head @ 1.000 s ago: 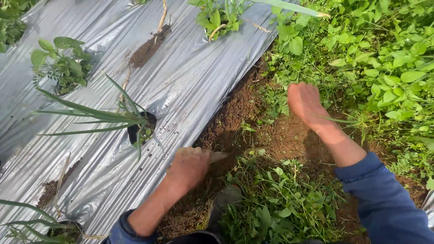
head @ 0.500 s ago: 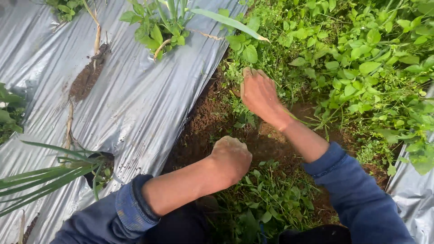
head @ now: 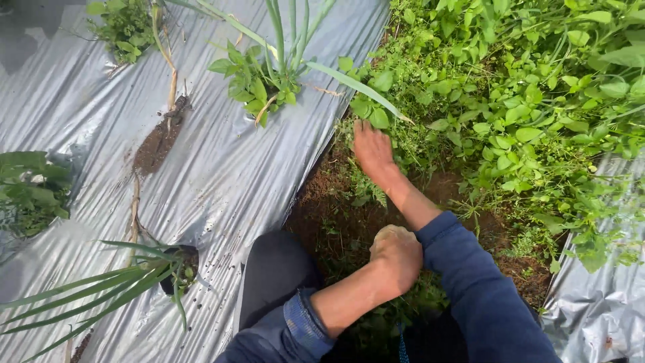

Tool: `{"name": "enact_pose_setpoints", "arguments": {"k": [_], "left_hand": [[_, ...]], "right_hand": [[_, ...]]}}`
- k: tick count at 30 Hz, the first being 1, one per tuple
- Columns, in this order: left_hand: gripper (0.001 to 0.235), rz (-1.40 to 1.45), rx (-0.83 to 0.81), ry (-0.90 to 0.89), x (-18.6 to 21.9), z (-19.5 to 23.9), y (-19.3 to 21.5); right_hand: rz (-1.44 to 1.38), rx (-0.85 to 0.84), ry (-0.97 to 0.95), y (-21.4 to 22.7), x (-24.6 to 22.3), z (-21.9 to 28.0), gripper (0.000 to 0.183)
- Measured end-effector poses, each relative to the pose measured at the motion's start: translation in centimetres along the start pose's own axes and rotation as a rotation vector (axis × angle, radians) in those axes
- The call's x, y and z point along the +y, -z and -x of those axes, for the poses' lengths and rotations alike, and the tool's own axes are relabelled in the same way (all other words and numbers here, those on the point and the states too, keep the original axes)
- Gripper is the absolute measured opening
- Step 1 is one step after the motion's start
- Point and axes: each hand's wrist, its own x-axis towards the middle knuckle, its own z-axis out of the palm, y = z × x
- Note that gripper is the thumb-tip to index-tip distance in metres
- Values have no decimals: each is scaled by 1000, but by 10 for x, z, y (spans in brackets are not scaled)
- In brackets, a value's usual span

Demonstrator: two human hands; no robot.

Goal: The person weeds a garden bed covered with plastic mulch, using a hand hoe to loosen the soil and remove unwanted plants. They also pull weeds by hand and clear debris from around the base of the crop plants.

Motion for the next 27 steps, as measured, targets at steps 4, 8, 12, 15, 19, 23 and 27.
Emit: {"name": "enact_pose_setpoints", "arguments": {"k": [4, 8, 12, 15, 19, 23, 27], "left_hand": [[22, 71, 166, 363, -15, -27, -30], [30, 81, 210, 613, -7, -82, -97], [41, 41, 553, 537, 23, -140, -189], [35, 253, 386, 633, 33, -171, -189], [37, 132, 167, 646, 13, -152, -119], [36, 278, -120, 146, -36, -120, -84], [40, 343, -251, 199, -46, -132, -80]], "right_hand": [[115, 38, 130, -38, 26, -7, 25], [-6, -8, 298, -4, 17, 30, 19], [-405, 44, 285, -14, 45, 60, 66], [83, 80, 288, 1, 33, 34, 47], [-65, 153, 198, 79, -15, 6, 57], [92, 128, -146, 75, 7, -58, 43], [127, -18, -207, 9, 48, -65, 45]]}}
